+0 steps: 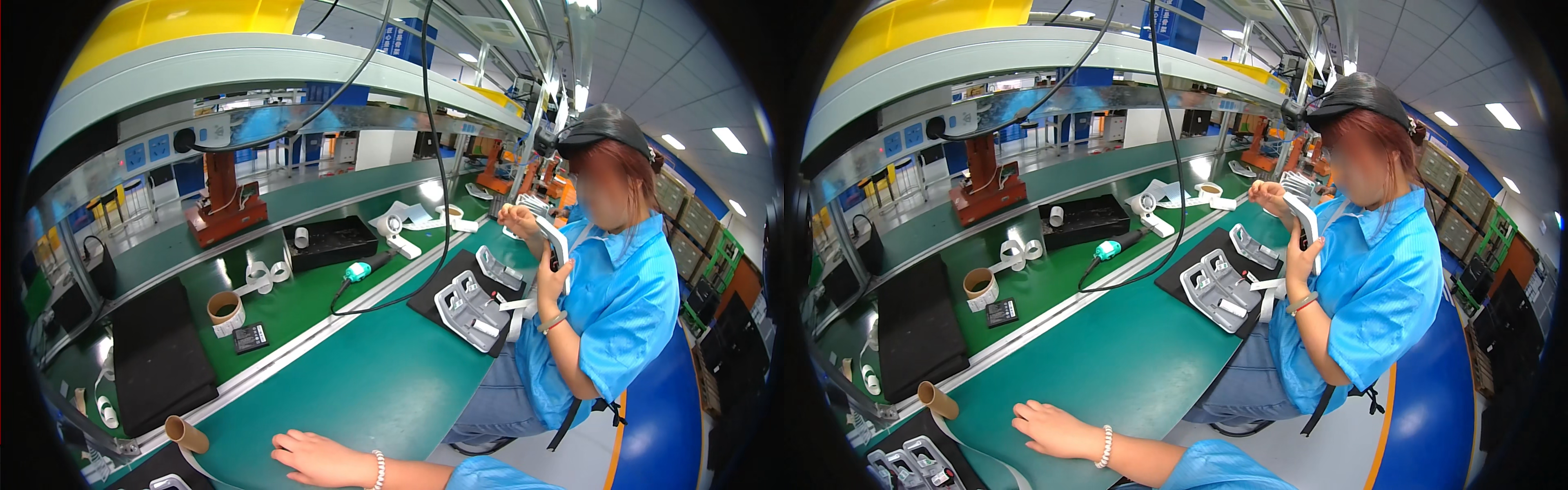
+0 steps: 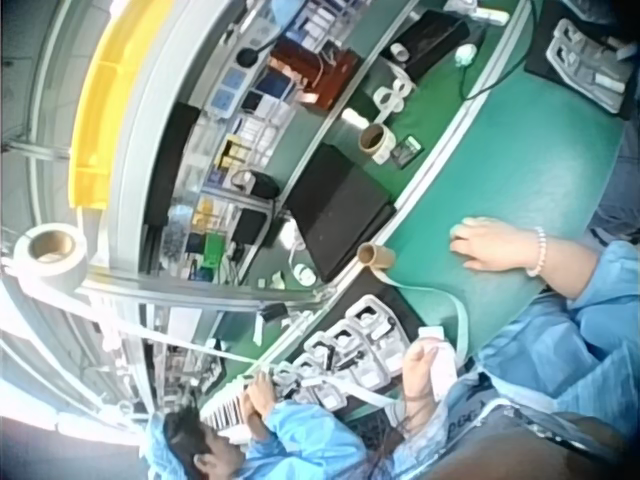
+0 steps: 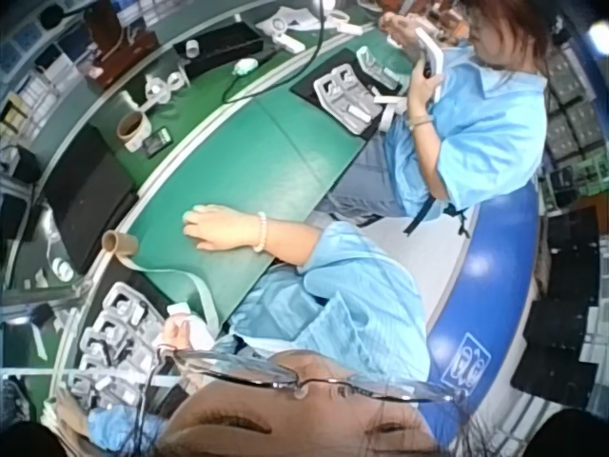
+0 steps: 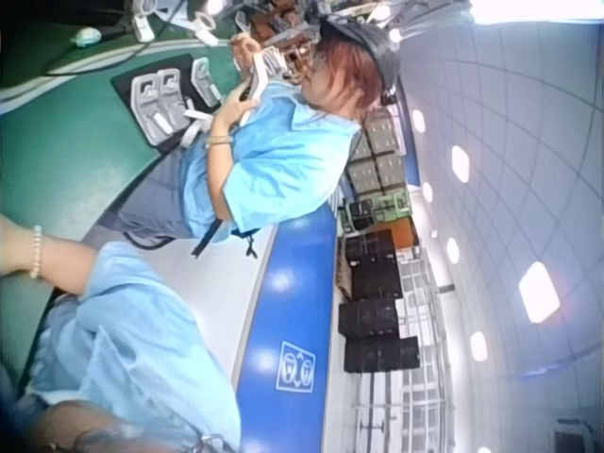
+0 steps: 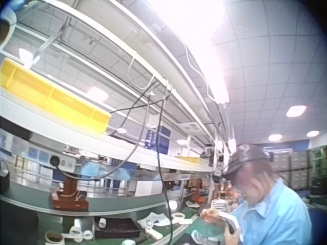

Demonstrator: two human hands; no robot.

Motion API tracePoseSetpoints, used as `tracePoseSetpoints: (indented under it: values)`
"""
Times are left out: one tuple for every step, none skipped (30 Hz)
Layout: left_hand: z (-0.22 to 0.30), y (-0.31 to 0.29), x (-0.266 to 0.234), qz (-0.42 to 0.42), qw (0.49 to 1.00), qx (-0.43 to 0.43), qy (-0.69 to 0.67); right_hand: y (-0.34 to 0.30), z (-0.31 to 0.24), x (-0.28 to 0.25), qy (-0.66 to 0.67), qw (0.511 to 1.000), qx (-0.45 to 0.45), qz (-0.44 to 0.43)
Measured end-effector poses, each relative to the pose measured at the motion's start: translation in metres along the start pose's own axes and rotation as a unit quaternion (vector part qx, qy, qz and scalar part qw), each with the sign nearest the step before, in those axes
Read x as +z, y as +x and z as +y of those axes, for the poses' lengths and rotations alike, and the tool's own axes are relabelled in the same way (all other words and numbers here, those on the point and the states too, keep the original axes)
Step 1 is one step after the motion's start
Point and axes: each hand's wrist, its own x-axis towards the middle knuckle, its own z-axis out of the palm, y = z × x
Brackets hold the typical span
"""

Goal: The person applies labels from a sticker roll onto electronics modules by hand.

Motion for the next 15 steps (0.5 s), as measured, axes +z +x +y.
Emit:
tracePoseSetpoints:
  values:
    - [0.0001, 0.0001, 0.0003, 0.001, 1.0, 0.006, 0.002, 0.0, -0.0004, -0.0001, 0.001, 1.0, -0.002, -0.001]
    - [0.0002, 0.0007, 0.0009, 0.002, 1.0, 0.012, 0.004, -0.0002, -0.0007, -0.0007, 0.001, 1.0, 0.001, -0.002]
    - [0.0002, 0.0012, 0.0016, 0.003, 1.0, 0.019, 0.006, -0.0003, -0.0011, -0.0011, 0.001, 1.0, 0.004, -0.004]
    - [0.0002, 0.0017, 0.0024, 0.004, 1.0, 0.025, 0.008, -0.0006, -0.0009, -0.0013, 0.002, 1.0, 0.002, -0.004]
    - [0.0002, 0.002, 0.0023, 0.004, 0.999, 0.031, 0.011, -0.0009, -0.0005, -0.0014, 0.0, 1.0, 0.004, -0.005]
    - [0.0002, 0.0022, 0.0026, 0.005, 0.999, 0.037, 0.013, -0.0011, -0.0002, -0.0014, -0.002, 1.0, 0.006, -0.006]
    - [-0.0011, 0.0019, 0.0012, 0.008, 0.999, 0.038, 0.013, -0.0012, -0.0005, -0.0015, -0.001, 1.0, 0.003, -0.007]
    - [-0.0034, 0.0016, -0.0014, -0.004, 1.0, 0.026, 0.009, -0.0014, -0.0008, -0.0014, -0.003, 1.0, 0.002, -0.005]
    - [-0.0047, 0.0011, -0.0029, -0.016, 1.0, 0.013, 0.006, -0.0014, -0.0013, -0.0013, -0.005, 1.0, 0.001, -0.003]
    - [-0.0049, 0.0016, -0.0025, -0.014, 1.0, 0.014, 0.005, -0.0015, -0.0012, -0.0016, -0.005, 1.0, -0.001, -0.003]
    - [-0.005, 0.0018, -0.0016, -0.008, 1.0, 0.009, 0.001, -0.0014, -0.0012, -0.0018, -0.006, 1.0, -0.001, -0.003]
    - [-0.0052, 0.002, -0.0012, -0.002, 1.0, 0.005, -0.003, -0.0008, -0.0011, -0.0015, -0.006, 1.0, -0.002, -0.002]
    - [-0.0054, 0.0022, -0.0006, -0.003, 1.0, 0.005, -0.003, -0.0005, 0.0, 0.0, -0.006, 1.0, -0.002, -0.002]
    - [-0.0057, 0.0024, -0.0003, -0.002, 1.0, 0.005, -0.011, 0.0001, 0.0019, 0.0029, -0.006, 1.0, 0.001, -0.004]
    - [-0.0063, 0.0025, 0.0, -0.002, 1.0, 0.005, -0.019, 0.0003, 0.0028, 0.0043, -0.006, 1.0, 0.005, -0.006]
